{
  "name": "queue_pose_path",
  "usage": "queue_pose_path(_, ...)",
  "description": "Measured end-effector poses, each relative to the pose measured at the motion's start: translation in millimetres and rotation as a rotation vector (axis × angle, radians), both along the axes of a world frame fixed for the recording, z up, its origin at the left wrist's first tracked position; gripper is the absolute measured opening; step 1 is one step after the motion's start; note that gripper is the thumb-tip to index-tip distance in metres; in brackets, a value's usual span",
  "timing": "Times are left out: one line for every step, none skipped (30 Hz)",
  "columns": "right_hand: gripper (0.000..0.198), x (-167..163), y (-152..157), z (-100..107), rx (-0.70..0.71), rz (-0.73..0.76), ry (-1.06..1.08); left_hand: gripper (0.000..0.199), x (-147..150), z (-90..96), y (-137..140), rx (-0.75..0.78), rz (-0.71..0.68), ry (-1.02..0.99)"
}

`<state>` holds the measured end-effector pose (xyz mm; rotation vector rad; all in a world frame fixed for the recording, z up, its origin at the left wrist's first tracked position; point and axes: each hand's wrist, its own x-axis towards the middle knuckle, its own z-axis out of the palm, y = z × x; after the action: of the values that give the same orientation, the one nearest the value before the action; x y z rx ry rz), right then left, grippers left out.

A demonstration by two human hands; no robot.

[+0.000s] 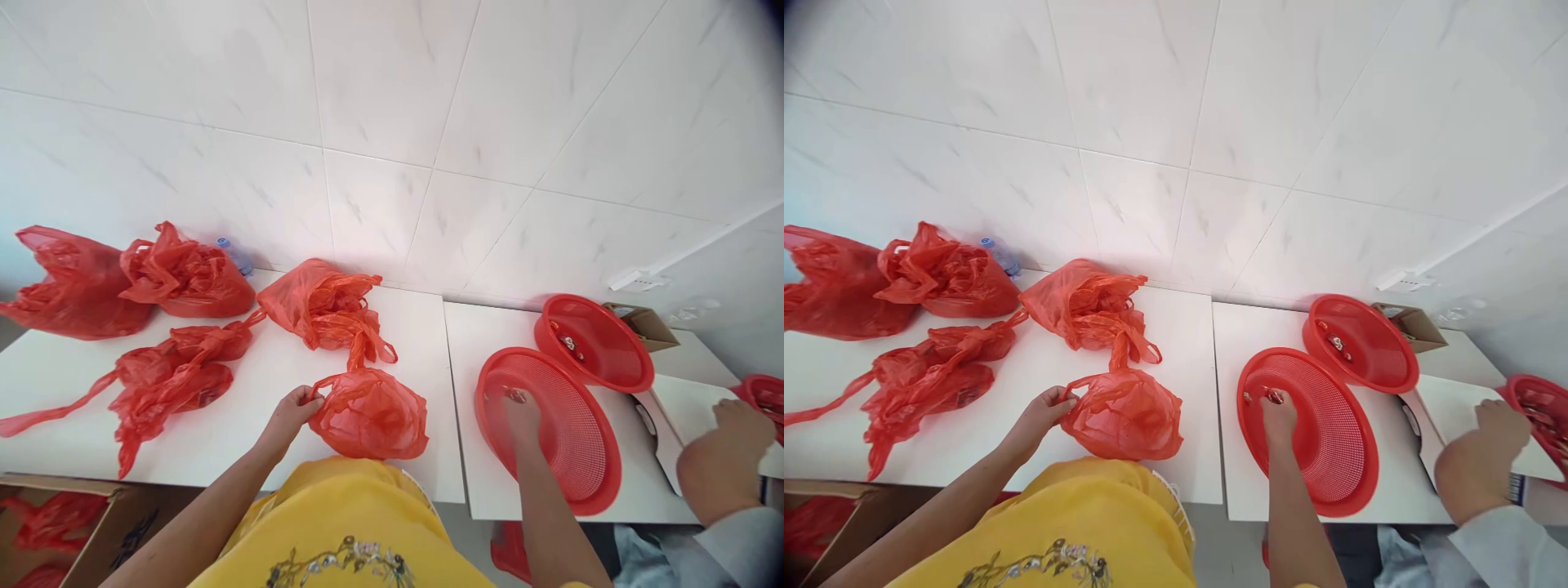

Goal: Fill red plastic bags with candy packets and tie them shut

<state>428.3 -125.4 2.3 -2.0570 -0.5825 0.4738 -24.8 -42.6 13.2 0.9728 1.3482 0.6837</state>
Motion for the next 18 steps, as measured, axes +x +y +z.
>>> queue_pose_path(0.021,-5.2,-0.3,6.0,0.015,0.001,0.021,0.032,0.1,-0.3,0.2,0.001,-0.005,-0.003)
queue_pose_path(0.023,-12.5,-0.4,13.0,0.034,0.011,0.042,0.032,0.2,-0.6,0.4,0.001,-0.012,-0.005)
queue_pose_path(0.025,-22.0,-0.3,20.6,0.058,0.043,0.067,0.031,0.3,-0.9,0.7,0.000,-0.020,-0.005)
queue_pose_path(0.027,-33.9,0.3,28.8,0.082,0.097,0.099,0.031,0.3,-1.2,1.0,0.000,-0.027,-0.004)
queue_pose_path(0.029,-48.0,1.3,37.1,0.103,0.170,0.135,0.031,0.3,-1.4,1.4,0.000,-0.032,-0.003)
queue_pose_path(0.031,-63.9,2.8,45.0,0.117,0.276,0.181,0.031,0.4,-1.4,1.9,0.001,-0.035,-0.002)
queue_pose_path(0.031,-81.4,4.7,51.9,0.122,0.384,0.231,0.031,0.6,-1.3,2.4,0.004,-0.038,-0.004)
queue_pose_path(0.029,-99.9,6.9,57.4,0.114,0.499,0.276,0.032,0.8,-0.9,2.8,0.007,-0.040,-0.006)
queue_pose_path(0.027,-118.9,9.4,61.1,0.094,0.615,0.310,0.033,1.1,-0.2,3.2,0.011,-0.039,-0.005)
queue_pose_path(0.024,-137.9,11.8,62.8,0.073,0.722,0.335,0.034,1.5,0.9,3.5,0.017,-0.038,-0.001)
queue_pose_path(0.022,-156.1,14.1,62.8,0.053,0.793,0.335,0.034,1.9,2.2,3.7,0.022,-0.036,0.006)
queue_pose_path(0.021,-172.9,16.0,61.3,0.036,0.841,0.328,0.034,2.3,3.6,3.8,0.027,-0.033,0.013)
queue_pose_path(0.023,-187.8,17.6,58.9,0.025,0.870,0.315,0.033,2.5,5.1,3.8,0.029,-0.029,0.018)
queue_pose_path(0.030,-200.0,18.7,56.3,0.017,0.891,0.297,0.033,2.6,6.4,3.7,0.027,-0.026,0.019)
queue_pose_path(0.037,-209.2,19.3,54.0,0.013,0.903,0.274,0.032,2.4,7.3,3.5,0.024,-0.025,0.016)
queue_pose_path(0.045,-214.7,19.6,52.2,0.015,0.906,0.251,0.032,2.0,7.9,3.2,0.020,-0.026,0.011)
queue_pose_path(0.050,-216.5,19.8,51.1,0.019,0.901,0.234,0.031,1.4,8.2,2.9,0.018,-0.026,0.007)
queue_pose_path(0.051,-214.5,20.0,50.4,0.026,0.885,0.225,0.030,0.8,8.0,2.5,0.020,-0.027,0.005)
